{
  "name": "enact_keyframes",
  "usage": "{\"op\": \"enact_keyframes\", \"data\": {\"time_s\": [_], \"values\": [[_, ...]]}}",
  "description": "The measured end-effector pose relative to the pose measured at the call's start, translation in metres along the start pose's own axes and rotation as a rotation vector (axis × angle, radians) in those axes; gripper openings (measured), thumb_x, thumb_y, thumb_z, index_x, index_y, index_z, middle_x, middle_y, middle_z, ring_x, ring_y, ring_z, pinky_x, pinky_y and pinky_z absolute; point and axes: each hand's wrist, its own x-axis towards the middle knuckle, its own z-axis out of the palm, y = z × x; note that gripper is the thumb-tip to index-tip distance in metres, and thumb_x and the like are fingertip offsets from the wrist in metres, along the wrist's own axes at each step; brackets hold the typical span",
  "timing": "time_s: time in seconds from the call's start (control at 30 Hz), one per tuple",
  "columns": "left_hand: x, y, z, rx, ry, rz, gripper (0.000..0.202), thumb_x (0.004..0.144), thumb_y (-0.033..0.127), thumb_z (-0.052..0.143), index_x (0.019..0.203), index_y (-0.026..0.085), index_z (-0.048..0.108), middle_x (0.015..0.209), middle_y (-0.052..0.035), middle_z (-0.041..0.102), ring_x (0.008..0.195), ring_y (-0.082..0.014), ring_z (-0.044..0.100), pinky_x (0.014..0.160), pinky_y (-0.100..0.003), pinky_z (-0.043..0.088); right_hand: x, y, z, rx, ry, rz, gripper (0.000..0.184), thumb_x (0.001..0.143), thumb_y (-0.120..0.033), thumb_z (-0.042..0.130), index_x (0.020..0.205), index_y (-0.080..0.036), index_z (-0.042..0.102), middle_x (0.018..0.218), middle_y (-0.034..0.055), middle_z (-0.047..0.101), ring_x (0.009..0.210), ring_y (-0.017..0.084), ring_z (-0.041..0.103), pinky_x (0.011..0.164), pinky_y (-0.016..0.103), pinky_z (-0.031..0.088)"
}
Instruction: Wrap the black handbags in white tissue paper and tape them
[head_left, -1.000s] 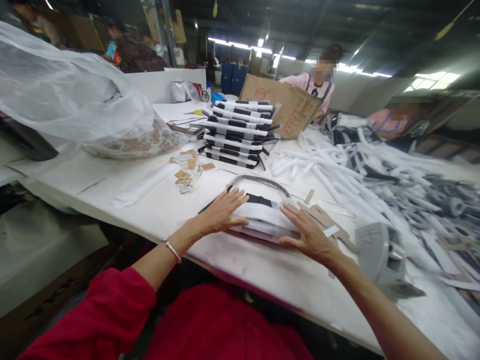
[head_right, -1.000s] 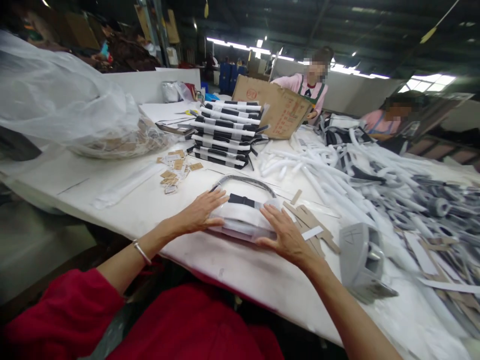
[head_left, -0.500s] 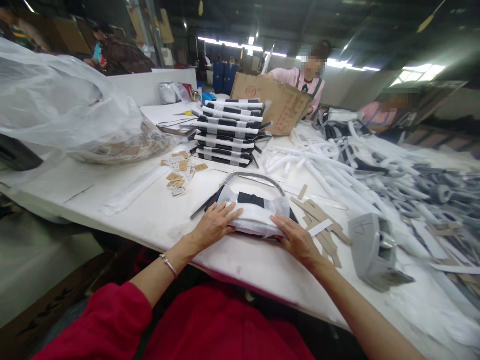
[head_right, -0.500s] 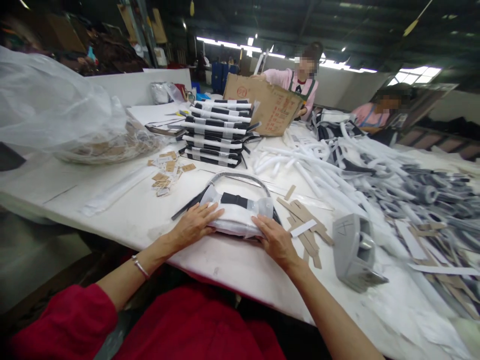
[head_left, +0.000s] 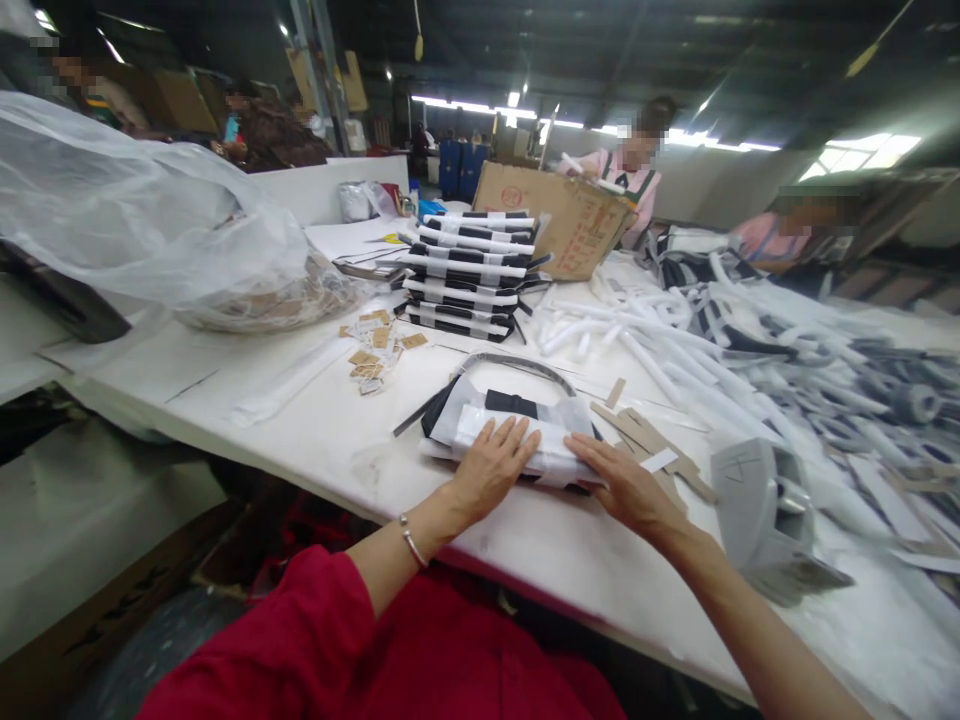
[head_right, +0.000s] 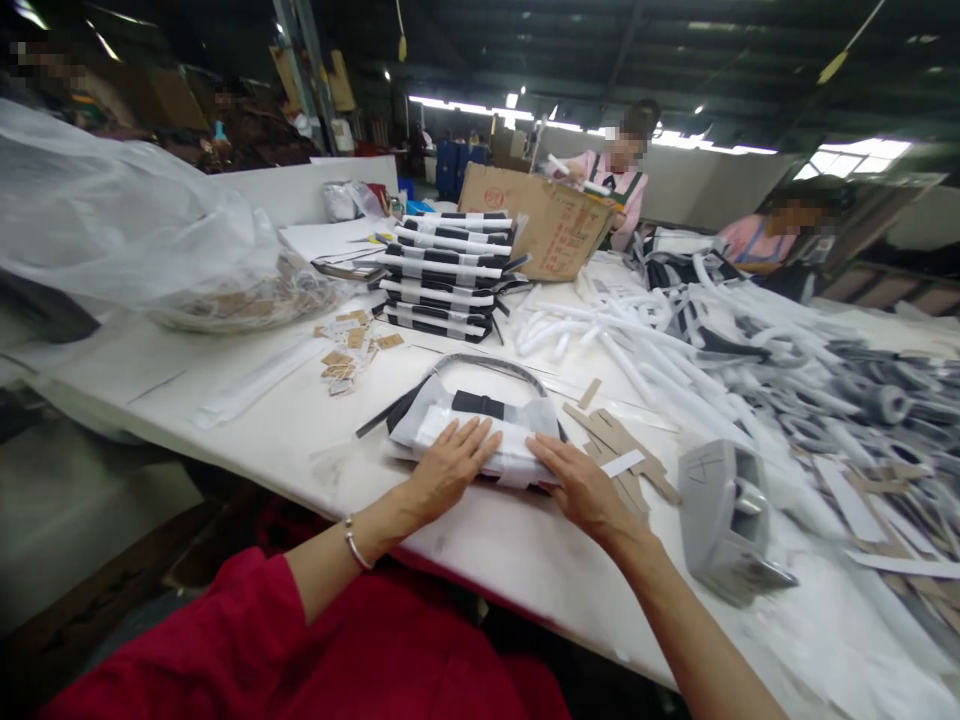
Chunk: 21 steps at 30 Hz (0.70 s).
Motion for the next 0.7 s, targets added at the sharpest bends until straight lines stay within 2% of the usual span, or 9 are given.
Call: {"op": "enact_keyframes", "data": {"time_s": [0.1, 0.2, 0.3, 0.4, 0.47, 0.57, 0.7], "values": [[-0.004, 0.009, 0.01, 0.031, 0.075, -0.019, 0.049, 0.099, 0.016, 0.032, 0.147, 0.017, 0.037, 0.154, -0.0142, 0.039, 0.141, -0.0308, 0.038, 0.113, -0.052, 0.033, -0.006, 0.005, 0.016, -0.013, 0.089, -0.025, 0.066, 0.085, -0.01, 0.05, 0.148, -0.029, 0.04, 0.145, 0.0088, 0.052, 0.133, 0.027, 0.05, 0.111, 0.051, 0.042], [-0.007, 0.007, 0.002, 0.013, 0.072, -0.015, 0.049, 0.1, 0.018, 0.033, 0.148, 0.019, 0.035, 0.154, -0.0125, 0.039, 0.141, -0.0284, 0.038, 0.115, -0.049, 0.032, -0.008, 0.008, 0.015, -0.012, 0.078, -0.03, 0.065, 0.088, -0.014, 0.05, 0.149, -0.03, 0.035, 0.147, 0.0091, 0.05, 0.135, 0.027, 0.048, 0.111, 0.051, 0.042], [-0.019, -0.012, -0.016, -0.058, 0.054, -0.012, 0.059, 0.097, 0.027, 0.049, 0.151, 0.021, 0.026, 0.157, -0.0129, 0.033, 0.146, -0.0257, 0.03, 0.118, -0.047, 0.026, -0.004, 0.005, -0.003, -0.073, 0.03, -0.014, 0.07, 0.088, -0.031, 0.061, 0.151, -0.027, 0.032, 0.152, 0.0133, 0.043, 0.138, 0.032, 0.043, 0.111, 0.056, 0.04], [-0.046, -0.046, -0.028, -0.122, 0.067, -0.13, 0.077, 0.088, 0.032, 0.065, 0.152, 0.018, 0.023, 0.157, -0.016, 0.033, 0.148, -0.0263, 0.024, 0.119, -0.049, 0.025, 0.009, -0.006, -0.026, -0.122, 0.062, -0.005, 0.089, 0.082, -0.051, 0.068, 0.155, -0.023, 0.024, 0.156, 0.016, 0.035, 0.143, 0.036, 0.033, 0.114, 0.06, 0.032], [-0.065, -0.071, -0.03, -0.164, 0.06, -0.241, 0.076, 0.085, 0.027, 0.069, 0.149, 0.018, 0.029, 0.154, -0.0172, 0.038, 0.145, -0.0276, 0.031, 0.116, -0.048, 0.033, 0.023, -0.016, -0.033, -0.114, 0.085, -0.009, 0.09, 0.084, -0.055, 0.064, 0.156, -0.024, 0.02, 0.157, 0.0144, 0.034, 0.144, 0.035, 0.031, 0.116, 0.058, 0.029], [-0.081, -0.098, -0.027, -0.241, 0.02, -0.288, 0.061, 0.086, 0.023, 0.068, 0.141, 0.022, 0.043, 0.148, -0.0134, 0.048, 0.134, -0.0256, 0.047, 0.109, -0.043, 0.043, 0.047, -0.025, -0.026, -0.101, 0.072, -0.048, 0.081, 0.09, -0.055, 0.058, 0.156, -0.025, 0.021, 0.157, 0.012, 0.035, 0.144, 0.032, 0.033, 0.117, 0.058, 0.027], [-0.077, -0.101, -0.024, -0.223, 0.012, -0.3, 0.038, 0.088, 0.021, 0.063, 0.125, 0.027, 0.058, 0.128, -0.005, 0.063, 0.116, -0.0221, 0.059, 0.1, -0.039, 0.048, 0.062, -0.019, 0.001, -0.155, -0.041, -0.166, 0.074, 0.089, -0.055, 0.059, 0.152, -0.026, 0.032, 0.152, 0.0132, 0.044, 0.14, 0.034, 0.04, 0.114, 0.06, 0.031]]}}
